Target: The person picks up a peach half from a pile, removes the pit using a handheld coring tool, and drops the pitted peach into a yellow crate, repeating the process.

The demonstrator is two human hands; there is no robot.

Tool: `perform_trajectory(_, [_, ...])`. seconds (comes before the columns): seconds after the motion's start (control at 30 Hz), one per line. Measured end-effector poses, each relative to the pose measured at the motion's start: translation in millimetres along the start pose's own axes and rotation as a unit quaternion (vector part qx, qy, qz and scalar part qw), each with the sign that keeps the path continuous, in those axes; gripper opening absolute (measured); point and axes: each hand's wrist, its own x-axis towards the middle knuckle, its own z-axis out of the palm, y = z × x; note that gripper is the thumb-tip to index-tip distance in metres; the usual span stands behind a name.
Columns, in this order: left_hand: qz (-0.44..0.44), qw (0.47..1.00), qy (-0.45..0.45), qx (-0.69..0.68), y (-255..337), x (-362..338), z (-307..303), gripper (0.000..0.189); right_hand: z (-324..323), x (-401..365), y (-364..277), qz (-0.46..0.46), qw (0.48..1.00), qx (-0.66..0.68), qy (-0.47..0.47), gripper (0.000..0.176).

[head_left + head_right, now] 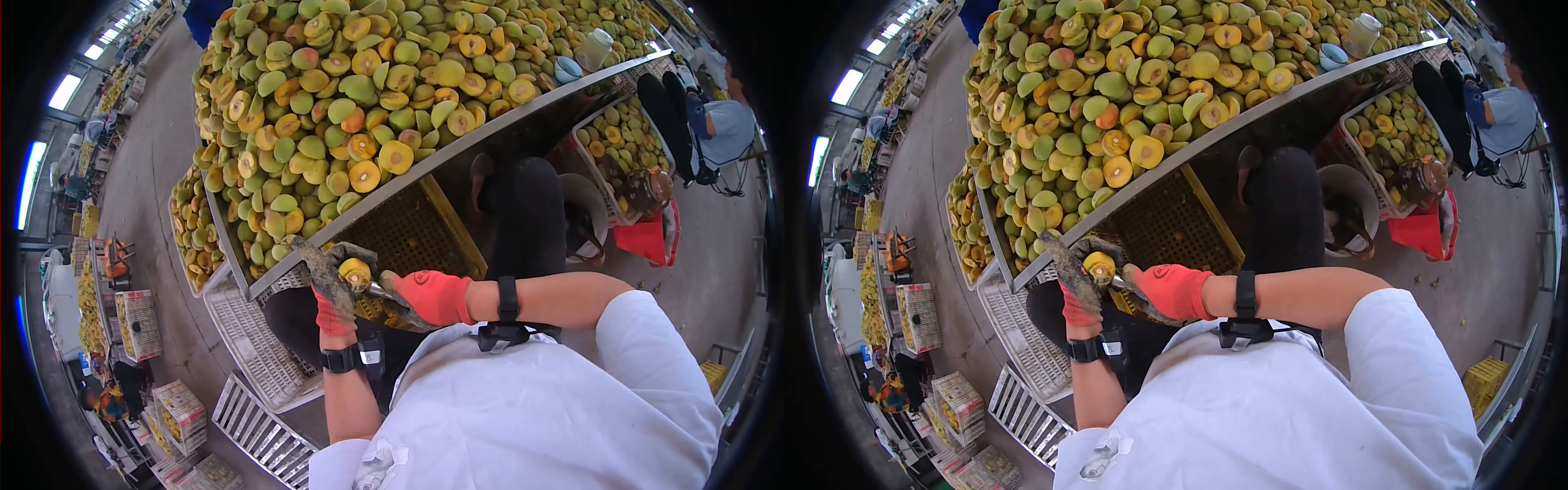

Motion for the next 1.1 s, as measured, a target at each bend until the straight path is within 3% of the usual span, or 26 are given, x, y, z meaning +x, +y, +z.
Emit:
perform_trajectory(0.07, [0.010, 1.000, 0.002, -0.012, -6, 0, -6, 0.092, 4, -3, -3, -0.014, 1.000, 0.021, 0.011, 0.060])
perform_trajectory(0.13, [0.021, 1.000, 0.002, -0.021, -8, -1, -8, 0.092, 2, -14, -23, 0.078, 0.949, 0.302, -0.031, 0.057])
perform_trajectory(0.23, [0.052, 0.997, 0.039, -0.031, -14, -4, 1, 0.092, 11, -3, -13, 0.076, 0.914, 0.397, -0.035, 0.055])
perform_trajectory(0.3, [0.113, 0.988, 0.098, -0.023, -21, -4, 6, 0.091, 11, 3, -3, 0.068, 0.921, 0.380, -0.045, 0.055])
perform_trajectory(0.37, [0.111, 0.988, 0.099, -0.035, -23, -3, 4, 0.090, 9, 6, 3, 0.060, 0.929, 0.360, -0.056, 0.055])
perform_trajectory(0.43, [0.109, 0.988, 0.101, -0.047, -21, -3, 6, 0.089, 4, 5, 1, 0.021, 0.995, 0.093, 0.016, 0.056])
perform_trajectory(0.53, [0.088, 0.988, 0.122, -0.017, -17, -3, 8, 0.090, 2, -1, -5, 0.001, 0.999, -0.006, 0.045, 0.057])
perform_trajectory(0.57, [0.097, 0.987, 0.122, -0.032, -18, -4, 7, 0.085, 2, -1, -7, 0.000, 0.999, -0.006, 0.045, 0.057])
perform_trajectory(0.63, [0.104, 0.986, 0.122, -0.046, -19, -5, 10, 0.080, 7, -1, -11, 0.069, 0.977, 0.203, 0.005, 0.054])
perform_trajectory(0.67, [0.129, 0.982, 0.116, -0.072, -19, -7, 13, 0.080, 13, 0, -11, 0.070, 0.977, 0.204, 0.005, 0.054])
perform_trajectory(0.73, [0.154, 0.977, 0.111, -0.097, -21, -7, 14, 0.080, 23, 4, -9, 0.058, 0.899, 0.435, -0.017, 0.050])
perform_trajectory(0.87, [0.148, 0.975, 0.094, -0.139, -19, -5, 11, 0.078, 14, 7, -1, 0.035, 0.928, 0.361, -0.084, 0.047])
perform_trajectory(0.93, [0.131, 0.978, 0.074, -0.146, -13, -7, 13, 0.077, 18, 11, 5, -0.129, 0.955, 0.263, -0.032, 0.050])
perform_trajectory(0.97, [0.110, 0.981, 0.081, -0.138, -11, -8, 14, 0.076, 18, 15, 11, -0.114, 0.936, 0.327, -0.064, 0.037])
perform_trajectory(1.0, [0.089, 0.984, 0.087, -0.130, -10, -8, 16, 0.074, 15, 15, 12, -0.114, 0.936, 0.328, -0.064, 0.037])
perform_trajectory(1.07, [0.109, 0.979, 0.117, -0.126, -10, -5, 22, 0.071, 7, 16, 12, -0.022, 0.951, 0.299, -0.076, 0.022])
perform_trajectory(1.1, [0.080, 0.986, 0.101, -0.101, -9, -3, 19, 0.072, 4, 17, 12, 0.027, 0.935, 0.337, -0.108, 0.025])
